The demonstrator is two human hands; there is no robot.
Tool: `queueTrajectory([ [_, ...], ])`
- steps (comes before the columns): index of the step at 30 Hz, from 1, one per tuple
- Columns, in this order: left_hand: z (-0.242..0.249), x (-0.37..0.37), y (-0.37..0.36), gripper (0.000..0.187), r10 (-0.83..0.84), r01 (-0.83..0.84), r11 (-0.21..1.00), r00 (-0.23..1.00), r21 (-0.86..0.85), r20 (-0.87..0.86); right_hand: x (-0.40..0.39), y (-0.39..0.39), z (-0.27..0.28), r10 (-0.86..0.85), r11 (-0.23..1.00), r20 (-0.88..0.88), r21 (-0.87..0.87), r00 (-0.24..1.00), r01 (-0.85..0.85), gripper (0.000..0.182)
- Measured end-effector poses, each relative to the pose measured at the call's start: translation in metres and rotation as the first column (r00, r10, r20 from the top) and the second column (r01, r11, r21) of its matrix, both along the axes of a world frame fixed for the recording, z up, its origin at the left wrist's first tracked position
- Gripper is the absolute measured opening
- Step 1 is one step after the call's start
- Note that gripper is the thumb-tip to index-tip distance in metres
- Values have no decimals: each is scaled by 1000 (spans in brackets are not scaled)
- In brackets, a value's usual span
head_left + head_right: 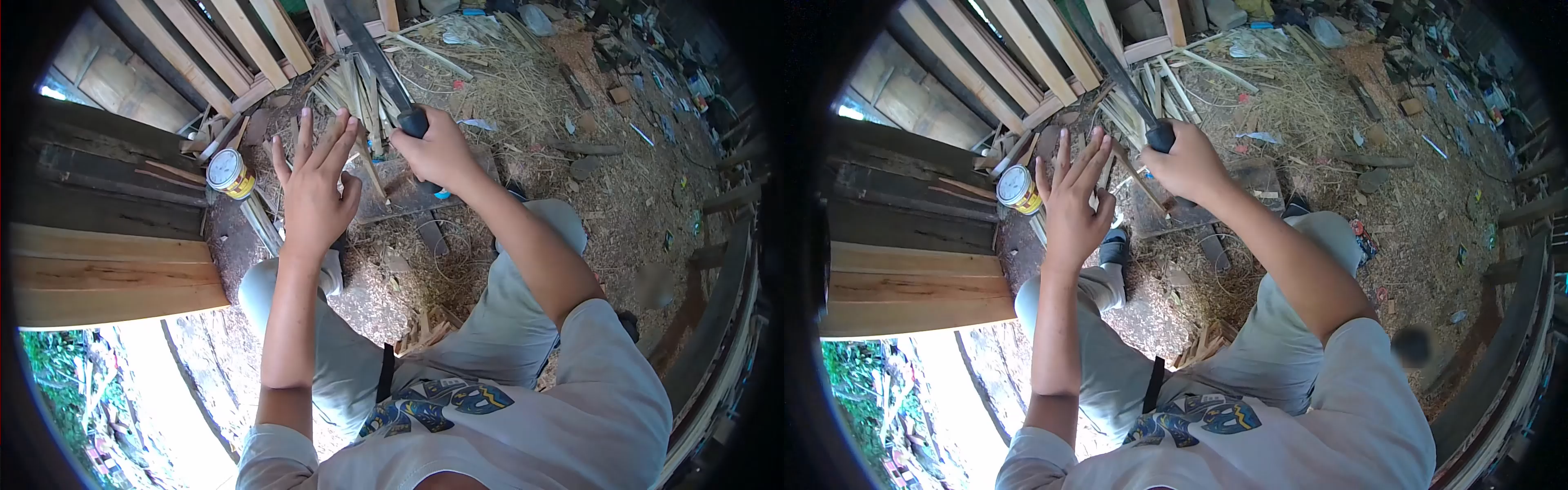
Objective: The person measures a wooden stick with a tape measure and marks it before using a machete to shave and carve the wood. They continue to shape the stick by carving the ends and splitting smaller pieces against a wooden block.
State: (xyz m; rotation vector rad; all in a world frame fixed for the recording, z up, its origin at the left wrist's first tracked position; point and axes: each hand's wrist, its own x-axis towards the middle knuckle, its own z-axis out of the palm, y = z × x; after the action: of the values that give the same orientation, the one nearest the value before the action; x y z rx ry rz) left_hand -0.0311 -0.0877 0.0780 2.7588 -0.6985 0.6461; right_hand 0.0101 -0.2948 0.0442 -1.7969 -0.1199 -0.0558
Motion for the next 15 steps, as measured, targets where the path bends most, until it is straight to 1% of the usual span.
queueTrajectory([
  [1,0,0,0,78,5,-5,1000,1000,-3,3,-3,5,-4,5,1000,3,-3,1000,-5,17],
  [3,-1,1,-2,80,-9,9,1000,1000,-20,-15,-6,18,-33,-45,959,-22,-281,999,37,17],
  [4,0,0,-2,80,-16,16,1000,1000,-14,-9,0,20,-42,142,944,-76,-290,987,-158,18],
  [5,1,-3,0,80,1,-1,1000,1000,-12,-10,3,18,-51,133,947,-67,-286,989,-147,18],
  [7,4,0,3,80,13,-13,1000,1000,-12,-5,-1,21,-27,148,952,-310,-211,939,-220,14],
  [8,4,1,6,79,17,-17,1000,1000,4,8,-1,17,-20,237,964,-407,-12,882,-265,13],
  [9,3,0,8,78,22,-22,1000,1000,20,16,-1,14,-19,237,964,-410,-12,880,-266,13],
  [10,5,0,8,79,17,-17,1000,1000,15,3,-1,12,-20,315,946,-453,215,834,-241,14],
  [11,4,0,8,79,18,-18,1000,1000,15,-2,-2,11,-22,399,883,-474,430,785,-189,16],
  [12,3,0,7,79,22,-22,1000,1000,12,1,-5,13,-18,301,935,-405,306,864,-182,14],
  [13,2,0,7,79,32,-32,999,999,7,4,-7,13,-13,305,935,-412,302,858,-188,14],
  [14,1,0,7,79,46,-46,999,999,0,-5,-8,12,-7,198,966,-291,221,936,-135,13],
  [15,2,-1,8,80,38,-38,999,999,-5,-5,-9,13,-1,97,986,-151,149,984,-74,13],
])
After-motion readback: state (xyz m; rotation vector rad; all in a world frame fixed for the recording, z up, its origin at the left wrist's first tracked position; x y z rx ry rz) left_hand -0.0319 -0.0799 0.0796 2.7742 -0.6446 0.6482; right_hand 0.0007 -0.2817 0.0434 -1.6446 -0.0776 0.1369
